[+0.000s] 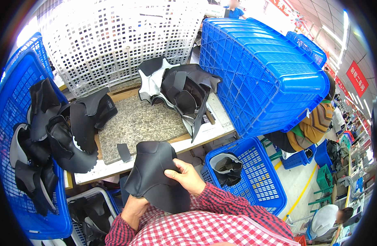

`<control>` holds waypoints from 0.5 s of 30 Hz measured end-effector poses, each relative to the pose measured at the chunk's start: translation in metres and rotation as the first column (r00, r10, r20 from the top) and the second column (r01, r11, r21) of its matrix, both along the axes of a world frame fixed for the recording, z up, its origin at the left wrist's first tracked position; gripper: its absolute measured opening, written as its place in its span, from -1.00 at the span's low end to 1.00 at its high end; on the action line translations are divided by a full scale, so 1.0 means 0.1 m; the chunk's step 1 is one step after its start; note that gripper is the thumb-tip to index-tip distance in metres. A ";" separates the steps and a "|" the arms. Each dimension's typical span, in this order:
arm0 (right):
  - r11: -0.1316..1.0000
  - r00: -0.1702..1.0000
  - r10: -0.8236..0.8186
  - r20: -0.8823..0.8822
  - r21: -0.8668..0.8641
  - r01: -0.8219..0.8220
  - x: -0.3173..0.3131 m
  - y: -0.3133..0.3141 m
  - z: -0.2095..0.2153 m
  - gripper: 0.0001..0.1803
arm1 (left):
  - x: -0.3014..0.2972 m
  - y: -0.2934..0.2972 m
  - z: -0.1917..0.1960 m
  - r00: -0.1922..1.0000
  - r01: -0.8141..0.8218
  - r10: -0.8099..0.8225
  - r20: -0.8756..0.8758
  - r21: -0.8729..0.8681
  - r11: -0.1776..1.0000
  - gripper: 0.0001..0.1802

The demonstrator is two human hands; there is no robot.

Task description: The person repeatedly picks up black shoe components from a blue basket, aligns and presses edges together by hand, and places the assembled parts on the table. The person briefly opens a notebook and continues handling the shoe parts.

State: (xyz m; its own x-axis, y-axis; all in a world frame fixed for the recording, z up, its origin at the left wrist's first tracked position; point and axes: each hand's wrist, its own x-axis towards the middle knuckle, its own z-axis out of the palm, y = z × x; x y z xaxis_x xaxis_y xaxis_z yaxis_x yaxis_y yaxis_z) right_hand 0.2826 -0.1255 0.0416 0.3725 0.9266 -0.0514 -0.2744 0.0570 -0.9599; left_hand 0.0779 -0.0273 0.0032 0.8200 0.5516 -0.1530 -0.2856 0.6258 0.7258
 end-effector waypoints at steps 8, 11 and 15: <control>1.000 1.000 0.006 -0.010 0.019 -0.006 -0.03 0.00 -0.01 -0.72 | -0.01 -0.04 -0.15 0.986 -0.090 0.096 -0.137 0.047 0.995 -0.32; 1.000 1.000 0.004 -0.011 0.027 -0.004 -0.02 0.00 -0.02 -0.73 | 0.03 -0.08 -0.20 0.983 -0.154 0.152 -0.099 -0.016 0.988 -0.38; 0.999 0.999 0.029 0.019 -0.013 -0.029 -0.01 -0.01 -0.02 -0.73 | 0.06 -0.10 -0.18 0.982 -0.185 0.183 -0.049 -0.042 0.982 -0.41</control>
